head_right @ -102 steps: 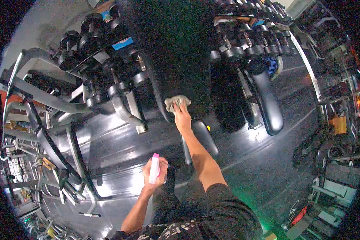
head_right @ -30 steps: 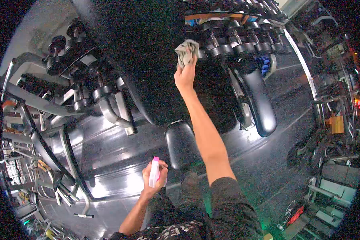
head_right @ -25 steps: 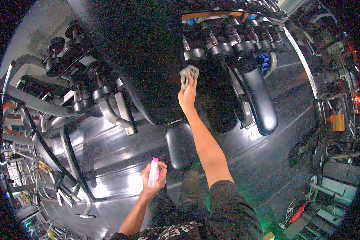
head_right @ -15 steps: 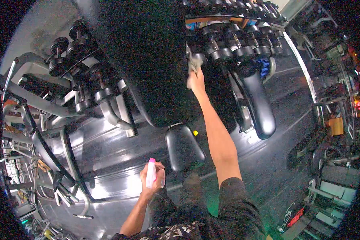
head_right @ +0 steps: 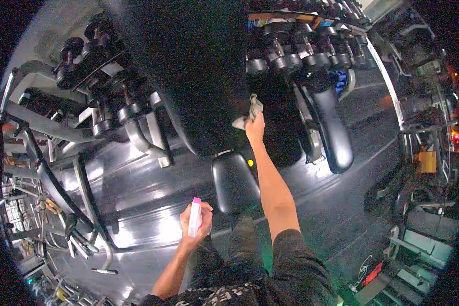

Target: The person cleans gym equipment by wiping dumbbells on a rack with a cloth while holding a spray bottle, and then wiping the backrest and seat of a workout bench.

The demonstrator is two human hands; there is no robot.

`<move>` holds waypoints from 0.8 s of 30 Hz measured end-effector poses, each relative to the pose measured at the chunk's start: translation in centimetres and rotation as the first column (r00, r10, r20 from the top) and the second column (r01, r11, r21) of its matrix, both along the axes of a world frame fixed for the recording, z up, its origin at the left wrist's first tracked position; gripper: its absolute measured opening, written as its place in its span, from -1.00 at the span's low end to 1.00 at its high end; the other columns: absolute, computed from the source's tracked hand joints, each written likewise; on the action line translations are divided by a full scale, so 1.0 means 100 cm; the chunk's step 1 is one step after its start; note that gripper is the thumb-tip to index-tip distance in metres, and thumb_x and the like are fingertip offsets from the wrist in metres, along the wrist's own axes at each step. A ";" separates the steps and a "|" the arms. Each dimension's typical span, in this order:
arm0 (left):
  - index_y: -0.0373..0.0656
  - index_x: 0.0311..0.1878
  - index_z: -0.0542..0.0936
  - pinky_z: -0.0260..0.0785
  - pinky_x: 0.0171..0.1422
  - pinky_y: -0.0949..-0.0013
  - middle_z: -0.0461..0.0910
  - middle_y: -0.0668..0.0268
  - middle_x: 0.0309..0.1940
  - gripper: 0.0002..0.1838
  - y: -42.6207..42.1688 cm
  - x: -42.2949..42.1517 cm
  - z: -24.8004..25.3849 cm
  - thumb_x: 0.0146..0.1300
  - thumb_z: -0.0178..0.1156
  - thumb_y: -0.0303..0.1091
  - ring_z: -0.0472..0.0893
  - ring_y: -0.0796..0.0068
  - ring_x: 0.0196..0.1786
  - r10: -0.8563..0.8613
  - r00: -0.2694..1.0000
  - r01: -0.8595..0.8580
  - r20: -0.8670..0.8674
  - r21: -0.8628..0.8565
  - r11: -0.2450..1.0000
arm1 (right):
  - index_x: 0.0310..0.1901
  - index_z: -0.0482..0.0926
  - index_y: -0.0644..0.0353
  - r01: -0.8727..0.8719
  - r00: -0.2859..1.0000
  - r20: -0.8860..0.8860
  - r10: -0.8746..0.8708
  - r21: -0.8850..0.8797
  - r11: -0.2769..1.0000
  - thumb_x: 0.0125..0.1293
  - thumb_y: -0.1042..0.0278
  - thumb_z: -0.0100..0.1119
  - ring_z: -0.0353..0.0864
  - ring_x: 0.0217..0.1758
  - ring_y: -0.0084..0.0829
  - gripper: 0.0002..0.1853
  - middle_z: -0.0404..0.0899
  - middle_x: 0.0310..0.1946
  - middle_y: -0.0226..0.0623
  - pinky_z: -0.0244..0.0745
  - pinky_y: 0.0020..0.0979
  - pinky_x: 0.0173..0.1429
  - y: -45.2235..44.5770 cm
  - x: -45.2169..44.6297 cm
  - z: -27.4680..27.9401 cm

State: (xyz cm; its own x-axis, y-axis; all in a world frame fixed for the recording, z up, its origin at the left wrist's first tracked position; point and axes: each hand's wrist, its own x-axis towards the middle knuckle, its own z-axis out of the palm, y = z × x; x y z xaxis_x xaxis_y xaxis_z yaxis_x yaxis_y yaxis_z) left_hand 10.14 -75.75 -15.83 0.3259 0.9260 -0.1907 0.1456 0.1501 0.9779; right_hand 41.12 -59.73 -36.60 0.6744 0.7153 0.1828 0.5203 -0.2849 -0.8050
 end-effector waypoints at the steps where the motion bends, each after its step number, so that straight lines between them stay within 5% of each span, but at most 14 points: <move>1: -0.21 -0.25 0.60 0.39 -0.33 0.44 0.57 0.32 -0.44 -0.87 0.000 -0.004 -0.003 0.11 0.30 -0.50 0.50 0.54 -0.47 -0.003 1.000 0.002 -0.014 -0.029 1.000 | 0.13 0.38 0.39 0.019 1.000 0.006 -0.019 -0.071 0.997 0.19 0.50 0.06 0.49 0.07 0.16 -0.56 0.51 -0.02 0.17 0.40 -0.11 0.16 -0.008 -0.006 0.002; 4: -0.21 -0.27 0.59 0.37 -0.34 0.44 0.55 0.34 -0.48 -0.87 0.002 -0.015 -0.005 0.09 0.31 -0.51 0.48 0.55 -0.49 -0.004 0.999 0.005 -0.047 0.013 1.000 | 0.02 0.48 0.30 0.118 0.965 -0.208 -0.159 -0.198 0.973 0.23 0.37 0.12 0.58 -0.07 0.15 -0.67 0.61 -0.18 0.15 0.46 -0.08 0.04 -0.014 -0.015 0.012; 9: -0.21 -0.28 0.58 0.37 -0.33 0.44 0.56 0.33 -0.47 -0.88 0.008 -0.025 0.003 0.10 0.31 -0.52 0.49 0.56 -0.49 -0.016 0.999 0.016 -0.046 0.006 1.000 | -0.09 0.53 0.28 0.301 0.931 -0.194 -0.309 -0.071 0.951 0.28 0.20 0.16 0.62 -0.12 0.11 -0.69 0.63 -0.26 0.13 0.47 -0.11 -0.03 -0.005 -0.054 0.021; 12: -0.22 -0.28 0.58 0.38 -0.33 0.44 0.58 0.32 -0.43 -0.88 0.012 -0.035 0.006 0.10 0.30 -0.52 0.49 0.56 -0.48 -0.031 0.998 0.033 -0.049 0.028 0.999 | -0.18 0.55 0.35 0.481 0.806 -0.285 -0.518 -0.194 0.855 0.28 0.15 0.17 0.62 -0.08 0.11 -0.65 0.64 -0.24 0.14 0.46 -0.08 -0.02 0.001 -0.082 0.024; 21: -0.22 -0.27 0.59 0.37 -0.33 0.48 0.60 0.31 -0.40 -0.88 0.029 -0.079 0.006 0.11 0.28 -0.54 0.48 0.57 -0.49 -0.030 0.999 0.030 -0.019 0.029 0.999 | -0.13 0.59 0.39 0.451 0.810 -0.351 -0.470 -0.140 0.882 0.26 0.18 0.21 0.62 -0.10 0.10 -0.63 0.64 -0.22 0.13 0.45 -0.08 0.00 0.014 -0.214 0.023; 24: -0.22 -0.24 0.58 0.40 -0.32 0.44 0.61 0.29 -0.41 -0.87 0.035 -0.095 0.001 0.12 0.28 -0.53 0.51 0.55 -0.48 -0.009 0.999 0.012 -0.049 0.066 0.998 | -0.16 0.59 0.40 0.356 0.786 -0.554 -0.275 0.042 0.934 0.27 0.16 0.25 0.63 -0.23 -0.03 -0.62 0.66 -0.28 0.03 0.45 -0.16 -0.11 0.022 -0.288 0.019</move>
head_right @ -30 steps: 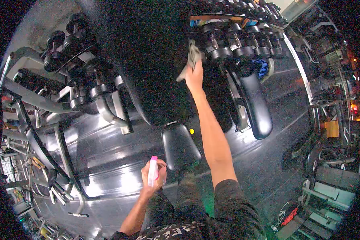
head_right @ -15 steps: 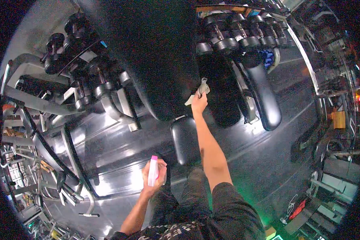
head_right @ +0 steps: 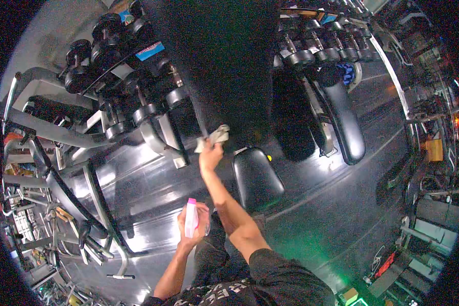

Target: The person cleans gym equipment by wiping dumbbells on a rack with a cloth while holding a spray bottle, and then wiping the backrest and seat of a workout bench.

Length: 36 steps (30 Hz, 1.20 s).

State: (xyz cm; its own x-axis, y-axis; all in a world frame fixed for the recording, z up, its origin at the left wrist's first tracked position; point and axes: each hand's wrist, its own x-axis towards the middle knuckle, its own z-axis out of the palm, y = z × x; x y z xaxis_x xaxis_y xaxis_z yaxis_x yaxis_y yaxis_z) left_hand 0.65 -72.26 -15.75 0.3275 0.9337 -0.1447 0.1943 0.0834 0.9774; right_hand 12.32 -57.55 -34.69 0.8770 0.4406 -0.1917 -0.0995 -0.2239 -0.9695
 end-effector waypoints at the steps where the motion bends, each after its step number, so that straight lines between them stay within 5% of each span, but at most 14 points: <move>1: -0.22 -0.24 0.58 0.40 -0.32 0.44 0.61 0.29 -0.41 -0.87 0.002 -0.004 0.000 0.12 0.28 -0.53 0.51 0.55 -0.48 -0.003 1.000 0.003 0.000 0.000 1.000 | -0.17 0.60 0.38 -0.063 0.995 -0.071 0.073 0.132 0.989 0.27 0.15 0.26 0.63 -0.28 -0.12 -0.63 0.66 -0.30 -0.04 0.46 -0.22 -0.15 0.000 -0.024 0.000; 3: -0.24 -0.22 0.57 0.43 -0.30 0.42 0.62 0.27 -0.40 -0.85 0.005 -0.010 0.001 0.13 0.27 -0.53 0.54 0.53 -0.46 0.025 1.000 -0.025 -0.010 0.002 1.000 | -0.14 0.61 0.31 -0.251 0.787 -0.493 0.370 0.291 0.923 0.28 0.13 0.27 0.59 -0.35 -0.35 -0.65 0.65 -0.31 -0.26 0.45 -0.33 -0.24 0.002 -0.064 0.041; 5: -0.25 -0.21 0.56 0.45 -0.27 0.41 0.63 0.25 -0.39 -0.86 0.009 -0.016 0.004 0.14 0.25 -0.53 0.58 0.52 -0.42 -0.015 0.999 0.016 -0.038 0.022 1.000 | -0.04 0.59 0.25 -0.195 0.798 -0.510 0.322 0.286 0.938 0.28 0.17 0.29 0.55 -0.32 -0.49 -0.65 0.63 -0.30 -0.42 0.44 -0.42 -0.22 0.014 -0.075 0.055; 6: -0.25 -0.22 0.56 0.45 -0.27 0.42 0.64 0.26 -0.38 -0.87 0.010 -0.018 0.008 0.14 0.24 -0.54 0.58 0.53 -0.42 0.019 0.998 -0.018 -0.053 0.027 0.999 | 0.09 0.52 0.25 -0.107 0.597 -0.758 0.263 0.250 0.962 0.28 0.21 0.28 0.52 -0.23 -0.54 -0.58 0.61 -0.24 -0.41 0.42 -0.46 -0.14 0.013 -0.064 0.059; 9: -0.26 -0.23 0.55 0.44 -0.26 0.45 0.64 0.29 -0.38 -0.87 0.012 -0.018 0.017 0.14 0.24 -0.55 0.57 0.56 -0.42 0.070 0.997 -0.070 -0.016 0.047 0.996 | 0.06 0.50 0.28 0.007 0.907 -0.380 0.179 0.440 0.898 0.32 0.27 0.21 0.47 -0.15 -0.53 -0.64 0.58 -0.13 -0.32 0.37 -0.40 -0.01 -0.009 -0.002 0.100; 10: -0.26 -0.23 0.55 0.43 -0.27 0.46 0.63 0.29 -0.38 -0.87 0.012 -0.018 0.015 0.14 0.24 -0.56 0.56 0.58 -0.43 0.068 0.997 -0.067 -0.019 0.065 0.996 | 0.13 0.46 0.31 0.034 0.979 -0.202 0.031 0.311 0.950 0.34 0.30 0.17 0.48 -0.01 -0.45 -0.60 0.54 0.00 -0.22 0.36 -0.36 0.12 -0.016 0.026 0.100; 12: -0.26 -0.23 0.55 0.42 -0.28 0.47 0.63 0.30 -0.39 -0.87 0.008 -0.016 0.011 0.13 0.24 -0.56 0.54 0.60 -0.44 0.078 0.997 -0.076 -0.024 0.074 0.994 | 0.21 0.37 0.39 0.100 0.971 0.172 -0.167 0.343 0.934 0.35 0.38 0.10 0.35 0.30 -0.21 -0.55 0.37 0.24 0.00 0.15 -0.21 0.41 -0.018 0.086 0.097; 14: -0.24 -0.23 0.56 0.40 -0.29 0.50 0.62 0.31 -0.39 -0.86 0.004 -0.012 0.011 0.13 0.24 -0.58 0.53 0.63 -0.45 0.067 0.997 -0.065 -0.025 0.081 0.995 | 0.19 0.38 0.42 0.243 0.842 0.425 -0.332 0.251 0.937 0.39 0.32 0.10 0.51 0.13 -0.18 -0.57 0.51 0.12 0.00 0.31 -0.25 0.27 -0.006 0.155 0.060; 21: -0.25 -0.22 0.53 0.42 -0.35 0.47 0.62 0.29 -0.40 -0.89 -0.015 0.003 0.003 0.18 0.17 -0.49 0.56 0.60 -0.47 0.102 0.994 -0.103 -0.036 -0.041 0.994 | 0.14 0.44 0.41 0.178 0.922 0.316 -0.225 0.170 0.969 0.33 0.52 -0.01 0.51 0.19 -0.04 -0.65 0.53 0.09 0.10 0.32 -0.22 0.26 0.022 0.068 0.036; 25: -0.21 -0.24 0.58 0.39 -0.34 0.49 0.61 0.32 -0.41 -0.87 -0.011 0.029 0.009 0.13 0.24 -0.56 0.52 0.62 -0.46 0.175 0.983 -0.174 -0.057 0.022 0.984 | 0.11 0.47 0.36 -0.481 0.876 0.067 0.477 0.055 0.875 0.34 0.47 0.03 0.60 0.01 -0.28 -0.67 0.62 -0.09 -0.02 0.42 -0.36 0.10 -0.043 0.028 0.017; 27: -0.22 -0.24 0.58 0.40 -0.34 0.48 0.61 0.30 -0.42 -0.87 -0.010 0.038 0.006 0.12 0.25 -0.55 0.53 0.59 -0.46 0.123 0.988 -0.115 -0.096 0.088 0.990 | 0.05 0.48 0.39 -0.492 0.844 -0.168 0.509 0.135 0.860 0.36 0.38 0.07 0.60 -0.08 -0.32 -0.69 0.64 -0.16 -0.08 0.44 -0.37 0.06 -0.057 0.049 0.012; 30: -0.21 -0.25 0.58 0.40 -0.33 0.48 0.62 0.30 -0.40 -0.87 -0.014 0.057 0.006 0.11 0.25 -0.56 0.54 0.57 -0.46 0.156 0.987 -0.153 -0.035 0.082 0.985 | 0.02 0.50 0.40 -0.370 0.914 -0.130 0.384 0.120 0.921 0.38 0.33 0.07 0.57 -0.13 -0.36 -0.69 0.62 -0.14 -0.13 0.44 -0.38 0.05 -0.068 0.112 -0.003; 33: -0.20 -0.25 0.58 0.38 -0.34 0.50 0.59 0.34 -0.41 -0.87 -0.026 0.070 0.001 0.11 0.27 -0.55 0.51 0.60 -0.47 0.169 0.985 -0.165 -0.038 0.093 0.982 | 0.00 0.49 0.41 0.129 0.991 -0.021 -0.130 0.341 0.931 0.37 0.39 0.05 0.58 -0.07 -0.25 -0.73 0.59 -0.06 -0.03 0.43 -0.29 0.12 -0.054 0.175 0.052; 36: -0.19 -0.27 0.58 0.33 -0.38 0.53 0.47 0.41 -0.51 -0.87 -0.039 0.076 -0.001 0.10 0.29 -0.55 0.43 0.66 -0.50 0.169 0.986 -0.169 -0.005 -0.016 0.985 | -0.01 0.48 0.45 0.121 0.971 0.211 -0.113 -0.025 0.992 0.33 0.38 0.02 0.54 0.00 0.09 -0.69 0.55 -0.03 0.16 0.39 -0.17 0.18 -0.021 0.204 0.009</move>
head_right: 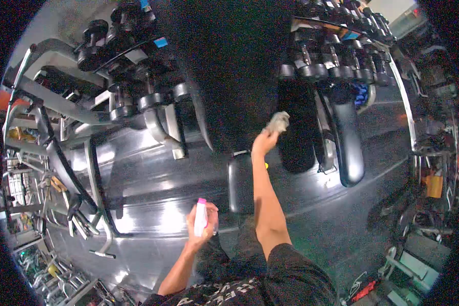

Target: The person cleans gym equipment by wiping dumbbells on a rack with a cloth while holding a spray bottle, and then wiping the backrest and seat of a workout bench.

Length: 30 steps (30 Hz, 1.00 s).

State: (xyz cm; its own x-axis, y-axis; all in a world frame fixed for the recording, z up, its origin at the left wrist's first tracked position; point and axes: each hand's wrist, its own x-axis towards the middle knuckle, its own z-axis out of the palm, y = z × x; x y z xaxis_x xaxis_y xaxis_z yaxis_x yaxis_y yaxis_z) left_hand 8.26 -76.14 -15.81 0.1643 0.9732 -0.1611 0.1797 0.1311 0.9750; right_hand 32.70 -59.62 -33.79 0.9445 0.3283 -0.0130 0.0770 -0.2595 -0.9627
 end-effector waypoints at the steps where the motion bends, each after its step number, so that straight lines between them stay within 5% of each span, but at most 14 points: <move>1: -0.19 -0.26 0.59 0.33 -0.39 0.52 0.49 0.39 -0.50 -0.87 -0.004 -0.003 0.001 0.10 0.29 -0.54 0.44 0.64 -0.50 -0.007 1.000 0.007 0.006 -0.091 0.996 | 0.02 0.47 0.46 -0.056 0.992 -0.123 0.043 -0.110 0.992 0.32 0.38 -0.02 0.51 0.09 0.13 -0.66 0.53 -0.01 0.20 0.35 -0.15 0.23 0.013 -0.022 0.010; 3: -0.20 -0.25 0.59 0.36 -0.35 0.49 0.52 0.36 -0.48 -0.87 -0.009 -0.010 -0.002 0.10 0.29 -0.54 0.48 0.60 -0.48 -0.014 1.000 0.013 -0.014 -0.033 0.999 | 0.03 0.45 0.47 0.154 0.987 0.038 -0.153 -0.025 0.988 0.32 0.41 -0.03 0.47 0.16 0.11 -0.66 0.52 0.03 0.19 0.34 -0.13 0.23 0.039 -0.078 -0.014; 7: -0.22 -0.24 0.58 0.44 -0.27 0.45 0.62 0.27 -0.39 -0.86 -0.015 -0.041 0.004 0.11 0.28 -0.53 0.55 0.54 -0.42 -0.001 0.997 -0.004 -0.072 -0.071 0.997 | 0.06 0.46 0.39 -0.154 0.987 -0.009 0.159 0.185 0.971 0.30 0.48 -0.05 0.49 0.18 0.04 -0.68 0.54 0.01 0.17 0.36 -0.13 0.25 0.023 -0.209 0.011; 9: -0.23 -0.25 0.58 0.44 -0.27 0.45 0.61 0.28 -0.39 -0.87 -0.010 -0.054 0.008 0.11 0.27 -0.54 0.55 0.55 -0.42 0.010 1.000 -0.011 -0.027 -0.040 0.999 | 0.09 0.47 0.34 -0.734 0.634 -0.349 0.690 0.010 0.680 0.29 0.50 -0.04 0.54 0.13 0.03 -0.66 0.58 -0.07 0.15 0.38 -0.19 0.24 0.008 -0.231 0.026; 12: -0.23 -0.26 0.58 0.42 -0.29 0.46 0.60 0.30 -0.41 -0.88 -0.007 -0.079 0.007 0.11 0.26 -0.55 0.54 0.56 -0.44 0.045 0.999 -0.044 0.015 -0.069 0.997 | -0.02 0.50 0.34 -0.760 0.609 0.024 0.793 0.303 0.575 0.35 0.44 0.04 0.57 -0.25 -0.44 -0.77 0.63 -0.25 -0.24 0.44 -0.35 -0.16 0.016 -0.277 0.006; 13: -0.23 -0.26 0.58 0.42 -0.29 0.46 0.60 0.30 -0.41 -0.88 -0.005 -0.089 0.007 0.11 0.26 -0.55 0.54 0.56 -0.44 0.049 0.998 -0.046 0.030 -0.067 0.997 | -0.02 0.51 0.31 -0.721 0.547 -0.205 0.812 0.376 0.581 0.39 0.39 0.05 0.49 -0.27 -0.57 -0.78 0.58 -0.28 -0.37 0.41 -0.46 -0.19 0.014 -0.270 0.034; 15: -0.22 -0.25 0.58 0.41 -0.30 0.46 0.60 0.31 -0.41 -0.87 -0.004 -0.109 0.005 0.12 0.26 -0.55 0.53 0.57 -0.46 0.009 1.000 -0.007 0.020 -0.091 0.996 | 0.10 0.50 0.29 -0.710 0.487 -0.464 0.740 0.283 0.645 0.40 0.36 0.03 0.56 -0.02 -0.38 -0.69 0.61 -0.11 -0.16 0.42 -0.37 0.09 0.014 -0.240 0.091; 17: -0.22 -0.24 0.58 0.41 -0.31 0.45 0.60 0.29 -0.41 -0.86 0.000 -0.123 0.005 0.11 0.27 -0.55 0.53 0.55 -0.45 -0.001 0.999 0.005 0.037 -0.110 0.994 | 0.10 0.52 0.28 -0.577 0.699 -0.199 0.687 0.412 0.706 0.40 0.33 0.09 0.53 -0.01 -0.48 -0.69 0.58 -0.08 -0.17 0.41 -0.44 0.09 0.020 -0.216 0.104; 19: -0.22 -0.24 0.58 0.41 -0.31 0.45 0.60 0.28 -0.40 -0.85 0.004 -0.136 0.002 0.10 0.28 -0.55 0.53 0.54 -0.45 -0.006 0.999 0.013 0.054 -0.134 0.991 | 0.13 0.52 0.16 -0.604 0.781 0.074 0.620 0.340 0.721 0.26 0.48 0.17 0.52 0.06 -0.39 -0.63 0.53 0.02 -0.15 0.41 -0.40 0.13 0.031 -0.191 0.131; 20: -0.22 -0.24 0.58 0.41 -0.31 0.44 0.60 0.27 -0.39 -0.85 0.006 -0.142 -0.001 0.09 0.29 -0.55 0.53 0.52 -0.45 -0.042 0.998 0.044 0.035 -0.057 0.997 | 0.13 0.53 0.08 -0.700 0.645 0.457 0.613 0.030 0.713 0.15 0.54 0.20 0.49 0.12 -0.32 -0.54 0.50 0.08 -0.16 0.39 -0.33 0.17 0.034 -0.172 0.155; 21: -0.23 -0.24 0.58 0.41 -0.30 0.44 0.59 0.26 -0.38 -0.84 0.008 -0.148 -0.002 0.09 0.30 -0.55 0.54 0.50 -0.45 -0.072 0.997 0.071 0.010 0.021 0.997 | 0.14 0.54 -0.01 -0.645 0.338 0.730 0.594 -0.280 0.711 0.04 0.60 0.23 0.46 0.18 -0.26 -0.45 0.48 0.13 -0.18 0.37 -0.25 0.22 0.039 -0.155 0.178; 23: -0.23 -0.23 0.58 0.44 -0.27 0.42 0.60 0.24 -0.36 -0.84 0.010 -0.160 -0.002 0.09 0.30 -0.55 0.58 0.43 -0.41 -0.085 0.996 0.084 0.023 0.031 0.996 | 0.13 0.55 -0.16 -0.484 -0.097 0.838 0.537 -0.511 0.710 -0.06 0.58 0.21 0.34 0.31 -0.16 -0.37 0.41 0.23 -0.25 0.26 -0.06 0.36 0.058 -0.136 0.191; 27: -0.23 -0.25 0.58 0.44 -0.27 0.42 0.59 0.25 -0.38 -0.84 0.008 -0.173 -0.010 0.07 0.29 -0.54 0.58 0.42 -0.40 -0.103 0.994 0.100 0.033 0.088 0.991 | 0.03 0.58 -0.05 -0.166 -0.499 0.530 0.686 -0.835 0.525 0.18 0.32 0.07 0.16 0.48 -0.23 -0.65 0.37 0.31 -0.33 -0.03 -0.03 0.54 0.079 -0.112 0.135; 30: -0.22 -0.27 0.58 0.41 -0.31 0.44 0.58 0.29 -0.42 -0.85 0.001 -0.171 -0.022 0.05 0.29 -0.54 0.55 0.49 -0.45 -0.074 0.995 0.070 0.064 0.067 0.995 | 0.01 0.58 -0.04 0.038 -0.677 0.259 0.689 -0.922 0.384 0.26 0.24 -0.03 0.14 0.49 -0.23 -0.68 0.40 0.29 -0.32 -0.18 -0.06 0.58 0.066 -0.121 0.083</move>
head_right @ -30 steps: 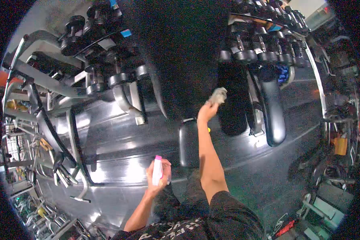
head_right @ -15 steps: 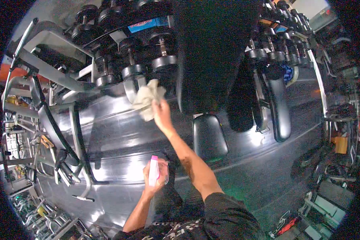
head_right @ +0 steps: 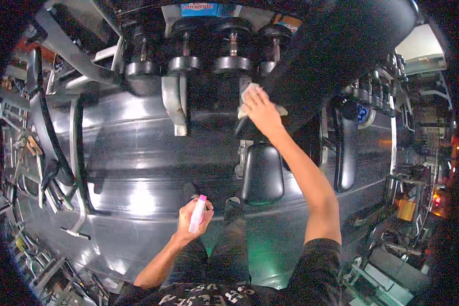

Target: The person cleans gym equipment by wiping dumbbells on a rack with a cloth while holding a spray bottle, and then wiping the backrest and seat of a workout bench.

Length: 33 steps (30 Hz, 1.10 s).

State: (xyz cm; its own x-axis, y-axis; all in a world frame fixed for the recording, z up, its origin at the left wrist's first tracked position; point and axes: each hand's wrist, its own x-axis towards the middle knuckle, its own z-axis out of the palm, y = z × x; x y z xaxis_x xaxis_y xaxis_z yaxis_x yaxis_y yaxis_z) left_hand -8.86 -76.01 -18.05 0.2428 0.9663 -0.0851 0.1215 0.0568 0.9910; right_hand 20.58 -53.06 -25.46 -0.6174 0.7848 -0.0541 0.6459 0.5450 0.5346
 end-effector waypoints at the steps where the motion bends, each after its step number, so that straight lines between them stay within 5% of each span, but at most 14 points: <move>1: -0.22 -0.27 0.58 0.42 -0.31 0.43 0.59 0.29 -0.40 -0.84 -0.002 0.001 -0.005 0.04 0.29 -0.54 0.56 0.48 -0.44 0.000 1.000 0.000 0.005 0.010 1.000 | 0.09 0.55 -0.05 0.032 0.994 0.101 -0.029 -0.032 0.999 0.30 0.22 -0.06 0.11 0.51 -0.24 -0.65 0.36 0.32 -0.32 -0.23 -0.07 0.59 -0.008 -0.010 -0.007; 11: -0.22 -0.34 0.52 0.49 -0.17 0.35 0.63 0.20 -0.30 -0.83 -0.013 0.015 -0.060 0.02 0.32 -0.58 0.65 0.28 -0.29 -0.032 0.999 0.032 -0.025 0.009 0.999 | 0.22 0.43 -0.02 0.065 0.973 0.229 -0.028 -0.155 0.986 0.37 0.19 -0.15 -0.04 0.56 -0.21 -0.59 0.13 0.46 -0.26 -0.35 -0.11 0.61 -0.042 -0.035 -0.147; 15: -0.20 -0.40 0.47 0.49 -0.18 0.34 0.62 0.19 -0.30 -0.82 -0.017 0.024 -0.086 0.01 0.30 -0.60 0.64 0.28 -0.29 0.066 0.998 -0.065 0.010 -0.057 0.996 | 0.14 0.48 0.02 -0.030 0.974 0.214 0.079 -0.224 0.974 0.36 0.17 -0.11 0.08 0.51 -0.24 -0.63 0.29 0.34 -0.27 -0.34 -0.09 0.60 -0.052 -0.036 -0.212; 18: -0.19 -0.40 0.46 0.47 -0.25 0.35 0.62 0.19 -0.31 -0.81 -0.023 0.027 -0.107 0.00 0.27 -0.63 0.61 0.34 -0.34 0.093 0.995 -0.096 -0.043 -0.082 0.992 | 0.18 0.47 0.05 0.004 0.921 0.384 0.069 -0.185 0.983 0.37 0.15 -0.11 0.20 0.41 -0.18 -0.59 0.37 0.18 -0.27 -0.25 0.05 0.55 -0.053 -0.046 -0.243; 30: -0.19 -0.39 0.45 0.45 -0.30 0.39 0.61 0.18 -0.34 -0.79 -0.036 0.036 -0.142 -0.03 0.25 -0.67 0.61 0.36 -0.38 0.142 0.982 -0.147 -0.121 -0.039 0.988 | 0.23 0.51 0.12 -0.004 0.751 0.597 0.282 -0.423 0.906 0.39 0.09 -0.13 0.12 0.49 -0.15 -0.52 0.36 0.32 -0.22 -0.31 -0.05 0.58 -0.075 -0.039 -0.327; 33: -0.19 -0.38 0.45 0.46 -0.28 0.38 0.61 0.19 -0.33 -0.80 -0.035 0.039 -0.135 -0.01 0.24 -0.66 0.62 0.37 -0.35 0.130 0.982 -0.139 -0.135 -0.058 0.989 | 0.20 0.55 -0.01 0.047 0.871 0.438 0.221 -0.523 0.851 0.34 0.18 0.00 0.26 0.42 -0.20 -0.59 0.45 0.26 -0.28 -0.28 0.04 0.55 -0.077 -0.039 -0.334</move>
